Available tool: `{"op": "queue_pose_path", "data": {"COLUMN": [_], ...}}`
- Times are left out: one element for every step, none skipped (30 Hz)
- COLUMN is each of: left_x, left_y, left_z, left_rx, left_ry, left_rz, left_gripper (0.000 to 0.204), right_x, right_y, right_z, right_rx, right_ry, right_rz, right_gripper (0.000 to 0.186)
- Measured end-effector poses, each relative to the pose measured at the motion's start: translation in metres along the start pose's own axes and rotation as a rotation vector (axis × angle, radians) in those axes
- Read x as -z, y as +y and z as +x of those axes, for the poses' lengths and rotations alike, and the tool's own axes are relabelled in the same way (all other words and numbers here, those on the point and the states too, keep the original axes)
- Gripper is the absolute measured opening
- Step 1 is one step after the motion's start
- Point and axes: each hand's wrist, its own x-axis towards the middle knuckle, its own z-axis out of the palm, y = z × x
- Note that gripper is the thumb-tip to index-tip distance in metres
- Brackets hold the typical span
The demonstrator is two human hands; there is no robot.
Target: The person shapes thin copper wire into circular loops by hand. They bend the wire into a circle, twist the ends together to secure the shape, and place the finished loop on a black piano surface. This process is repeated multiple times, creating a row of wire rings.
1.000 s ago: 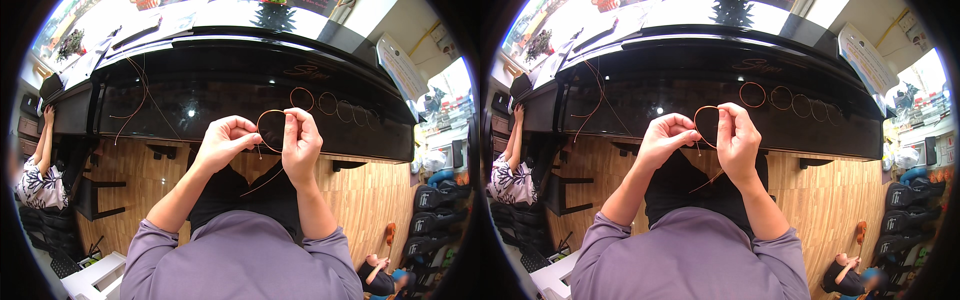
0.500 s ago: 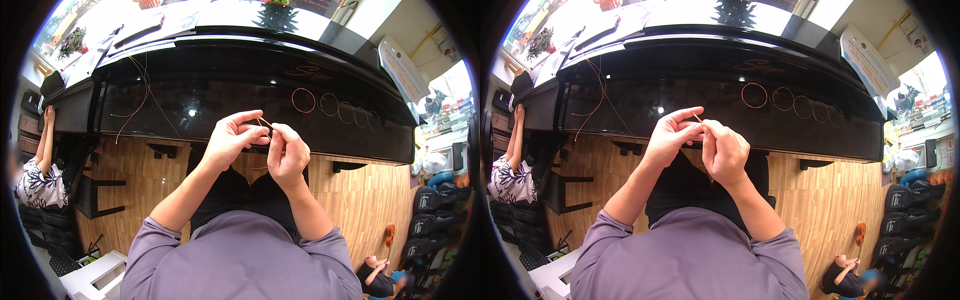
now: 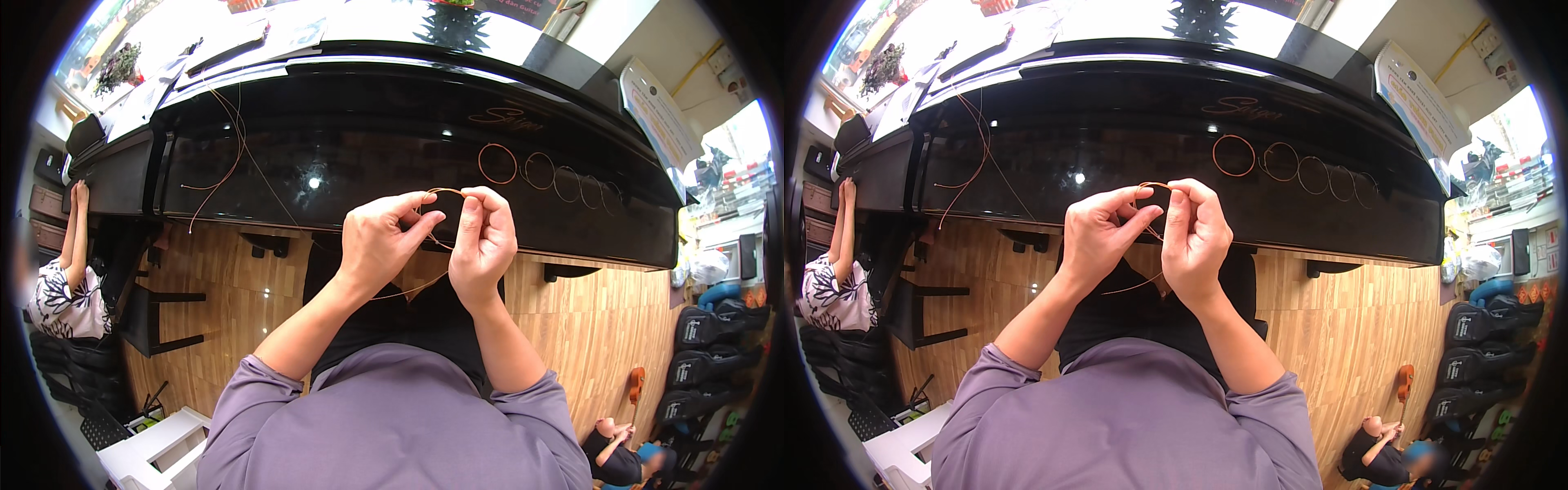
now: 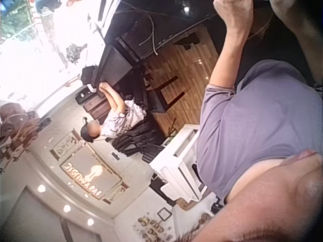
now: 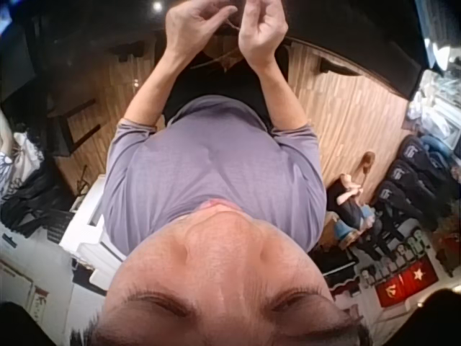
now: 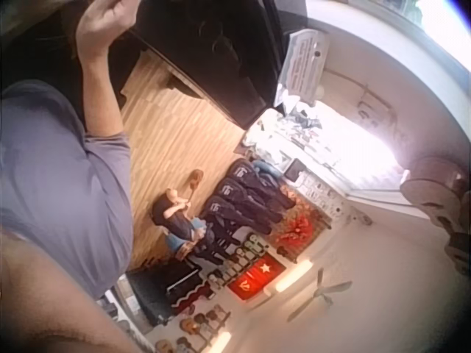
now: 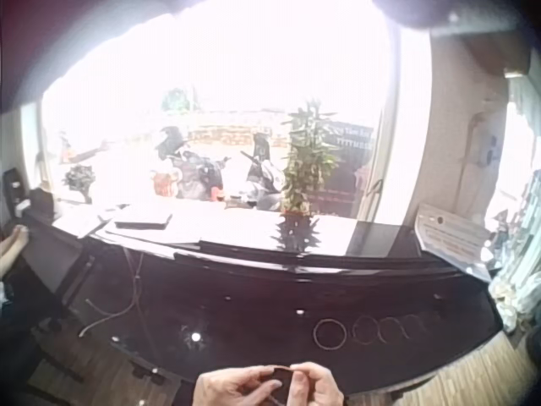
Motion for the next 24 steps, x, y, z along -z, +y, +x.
{"op": "queue_pose_path", "data": {"left_x": [-0.001,-0.001,-0.001,0.001,0.001,0.001,0.000,-0.001,0.002,0.003,0.003,0.005,0.007,0.011,0.013,0.015,0.014,0.012,0.009,0.006,0.003,0.001,0.007,0.010], "left_y": [-0.001,-0.001,-0.001,0.000,0.001,0.000,0.000,0.000,0.004,0.004,0.004,0.003,0.005,0.007,0.007,0.005,0.000,-0.004,-0.009,-0.010,-0.009,-0.009,-0.007,-0.009], "left_z": [0.000,-0.001,-0.001,-0.001,-0.001,-0.001,-0.004,-0.005,-0.007,-0.008,-0.008,-0.008,-0.007,-0.005,-0.004,-0.003,-0.003,-0.003,-0.002,-0.003,-0.002,-0.002,-0.002,-0.003], "left_rx": [-0.008,-0.016,-0.019,-0.022,-0.025,-0.021,-0.016,-0.011,0.026,0.003,-0.019,-0.041,-0.024,-0.008,0.008,0.034,0.060,0.086,0.107,0.172,0.236,0.301,0.323,0.314], "left_ry": [0.010,0.020,0.019,0.019,0.019,0.028,0.039,0.049,0.003,-0.007,-0.016,-0.025,-0.044,-0.063,-0.083,-0.101,-0.120,-0.139,-0.164,-0.180,-0.195,-0.209,-0.289,-0.308], "left_rz": [-0.002,-0.005,0.010,0.024,0.038,-0.027,-0.092,-0.156,-0.176,-0.151,-0.125,-0.100,-0.056,-0.012,0.032,-0.059,-0.150,-0.241,-0.372,-0.552,-0.732,-0.913,-0.926,-0.893], "left_gripper": [0.026,0.027,0.027,0.027,0.027,0.027,0.028,0.029,0.029,0.028,0.027,0.027,0.024,0.022,0.020,0.017,0.014,0.011,0.008,0.009,0.010,0.010,0.012,0.013], "right_x": [0.000,0.000,0.001,0.002,0.002,0.003,0.003,0.004,0.004,0.005,0.007,0.007,0.007,0.008,0.009,0.010,0.010,0.010,0.010,0.010,0.010,0.011,0.012,0.014], "right_y": [0.001,-0.002,-0.006,-0.008,-0.007,-0.004,-0.001,0.000,0.001,0.001,0.003,0.004,0.004,0.005,0.004,0.003,0.002,0.001,0.000,-0.001,0.000,0.000,0.001,0.001], "right_z": [0.000,-0.001,-0.003,-0.004,-0.003,-0.002,-0.001,0.001,0.002,0.003,0.002,0.001,0.001,0.001,0.003,0.004,0.006,0.007,0.008,0.010,0.011,0.013,0.015,0.017], "right_rx": [0.003,-0.036,-0.074,-0.112,-0.075,-0.038,-0.002,-0.013,-0.025,-0.035,-0.102,-0.129,-0.156,-0.184,-0.227,-0.270,-0.314,-0.354,-0.395,-0.435,-0.455,-0.476,-0.498,-0.500], "right_ry": [0.004,-0.011,-0.026,-0.040,-0.025,-0.011,0.003,0.010,0.018,0.027,0.025,0.029,0.034,0.039,0.024,0.007,-0.010,-0.014,-0.018,-0.022,-0.015,-0.008,-0.001,-0.003], "right_rz": [0.003,0.025,0.046,0.067,0.046,0.025,0.005,0.020,0.035,0.048,0.097,0.120,0.144,0.167,0.224,0.284,0.342,0.406,0.469,0.532,0.556,0.580,0.604,0.597], "right_gripper": [0.008,0.008,0.009,0.009,0.009,0.008,0.008,0.008,0.008,0.008,0.008,0.008,0.008,0.009,0.009,0.010,0.011,0.012,0.012,0.013,0.013,0.014,0.014,0.014]}}
